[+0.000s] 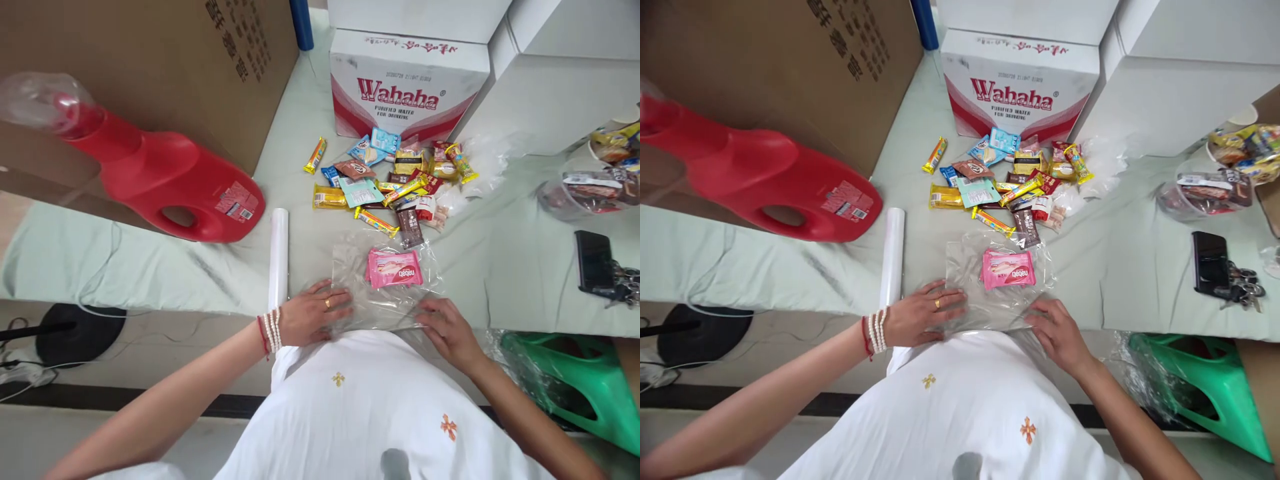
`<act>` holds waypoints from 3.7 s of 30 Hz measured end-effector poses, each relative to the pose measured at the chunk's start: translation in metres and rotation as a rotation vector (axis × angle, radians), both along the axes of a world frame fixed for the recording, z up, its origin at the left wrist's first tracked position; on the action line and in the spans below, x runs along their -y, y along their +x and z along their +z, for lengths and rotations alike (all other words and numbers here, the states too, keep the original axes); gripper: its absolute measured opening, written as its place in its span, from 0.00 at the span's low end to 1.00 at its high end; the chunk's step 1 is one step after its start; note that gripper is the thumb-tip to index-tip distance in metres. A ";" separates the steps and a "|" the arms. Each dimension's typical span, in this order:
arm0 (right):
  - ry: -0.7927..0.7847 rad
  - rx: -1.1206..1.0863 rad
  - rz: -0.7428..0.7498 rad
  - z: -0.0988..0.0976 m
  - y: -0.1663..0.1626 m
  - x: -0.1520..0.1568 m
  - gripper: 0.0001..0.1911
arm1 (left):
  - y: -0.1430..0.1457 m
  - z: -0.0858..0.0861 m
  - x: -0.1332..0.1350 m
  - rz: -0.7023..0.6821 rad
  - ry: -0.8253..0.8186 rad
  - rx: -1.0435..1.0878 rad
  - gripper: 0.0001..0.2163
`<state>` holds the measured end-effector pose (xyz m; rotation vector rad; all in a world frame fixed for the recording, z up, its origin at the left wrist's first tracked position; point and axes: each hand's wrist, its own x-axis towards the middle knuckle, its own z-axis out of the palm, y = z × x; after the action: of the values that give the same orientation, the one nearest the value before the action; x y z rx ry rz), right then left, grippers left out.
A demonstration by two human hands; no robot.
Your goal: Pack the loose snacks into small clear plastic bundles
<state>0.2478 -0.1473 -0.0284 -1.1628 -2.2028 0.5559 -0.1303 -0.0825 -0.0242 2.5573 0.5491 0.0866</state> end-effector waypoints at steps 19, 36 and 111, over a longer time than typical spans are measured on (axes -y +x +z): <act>-0.095 0.435 -0.001 0.041 0.011 -0.176 0.19 | 0.048 0.004 -0.054 1.292 -0.048 0.341 0.06; -0.373 0.878 0.639 0.065 -0.140 -0.280 0.14 | 0.086 0.027 -0.043 0.708 0.367 0.274 0.16; -0.410 0.195 0.494 0.058 -0.079 -0.242 0.17 | 0.049 -0.026 -0.106 1.379 -0.435 0.451 0.02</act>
<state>0.1693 0.0950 0.0299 -0.8785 -2.6431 1.1872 -0.0809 0.0232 -0.0504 1.2713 1.7508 0.8577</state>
